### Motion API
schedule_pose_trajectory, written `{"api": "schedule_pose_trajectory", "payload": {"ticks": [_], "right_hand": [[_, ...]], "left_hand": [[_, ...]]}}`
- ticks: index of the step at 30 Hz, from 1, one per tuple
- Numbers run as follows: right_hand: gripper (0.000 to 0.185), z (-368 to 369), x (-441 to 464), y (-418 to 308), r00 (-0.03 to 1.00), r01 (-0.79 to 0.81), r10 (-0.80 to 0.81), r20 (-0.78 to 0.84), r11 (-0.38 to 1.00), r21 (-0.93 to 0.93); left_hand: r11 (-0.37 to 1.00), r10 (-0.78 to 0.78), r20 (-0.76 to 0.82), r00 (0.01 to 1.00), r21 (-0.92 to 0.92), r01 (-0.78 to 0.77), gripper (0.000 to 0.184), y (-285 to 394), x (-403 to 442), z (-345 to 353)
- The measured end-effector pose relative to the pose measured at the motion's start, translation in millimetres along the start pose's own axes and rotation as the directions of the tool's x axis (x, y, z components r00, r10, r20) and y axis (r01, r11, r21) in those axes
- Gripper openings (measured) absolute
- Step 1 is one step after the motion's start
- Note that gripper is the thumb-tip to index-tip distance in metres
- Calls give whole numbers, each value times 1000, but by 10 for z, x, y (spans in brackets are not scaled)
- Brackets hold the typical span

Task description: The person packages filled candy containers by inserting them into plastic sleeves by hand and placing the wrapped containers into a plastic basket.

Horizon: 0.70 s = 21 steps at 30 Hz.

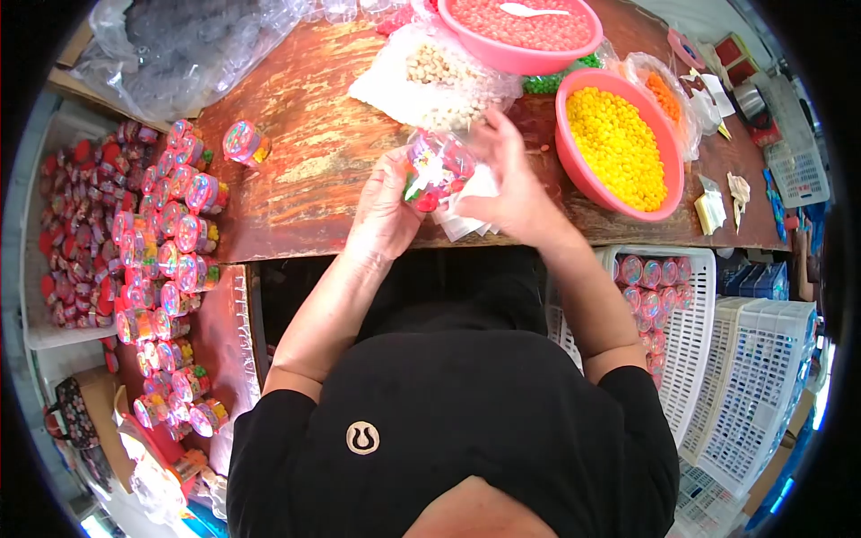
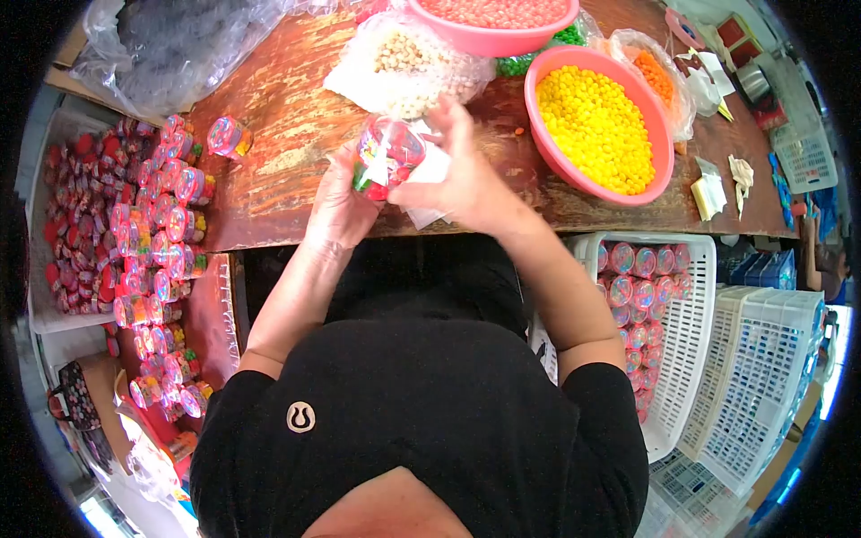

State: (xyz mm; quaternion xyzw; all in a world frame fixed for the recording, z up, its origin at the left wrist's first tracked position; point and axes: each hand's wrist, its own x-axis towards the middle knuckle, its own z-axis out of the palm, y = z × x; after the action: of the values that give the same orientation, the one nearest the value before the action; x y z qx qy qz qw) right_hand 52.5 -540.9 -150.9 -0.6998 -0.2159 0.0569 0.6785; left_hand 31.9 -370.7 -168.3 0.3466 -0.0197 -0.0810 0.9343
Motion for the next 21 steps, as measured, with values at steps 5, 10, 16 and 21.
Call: {"api": "schedule_pose_trajectory", "payload": {"ticks": [5, 10, 16, 21], "right_hand": [[96, 207, 17, 121, 978, 142, -126, -168, 987, 82], [104, 290, -86, 157, 981, 70, -57, -186, 995, 68], [114, 44, -191, 119, 987, 114, -109, -118, 993, 33], [98, -501, -747, -335, 957, 13, -50, -285, 991, -131]], "left_hand": [[978, -125, -61, 990, -172, 113, 68, 10, -30, 256], [977, -137, -161, 977, -187, 106, 48, -74, 16, 281], [983, -148, -168, 975, -130, 127, 42, -99, -15, 356], [816, -218, 94, 971, 564, 129, 48, -197, -122, 303]]}}
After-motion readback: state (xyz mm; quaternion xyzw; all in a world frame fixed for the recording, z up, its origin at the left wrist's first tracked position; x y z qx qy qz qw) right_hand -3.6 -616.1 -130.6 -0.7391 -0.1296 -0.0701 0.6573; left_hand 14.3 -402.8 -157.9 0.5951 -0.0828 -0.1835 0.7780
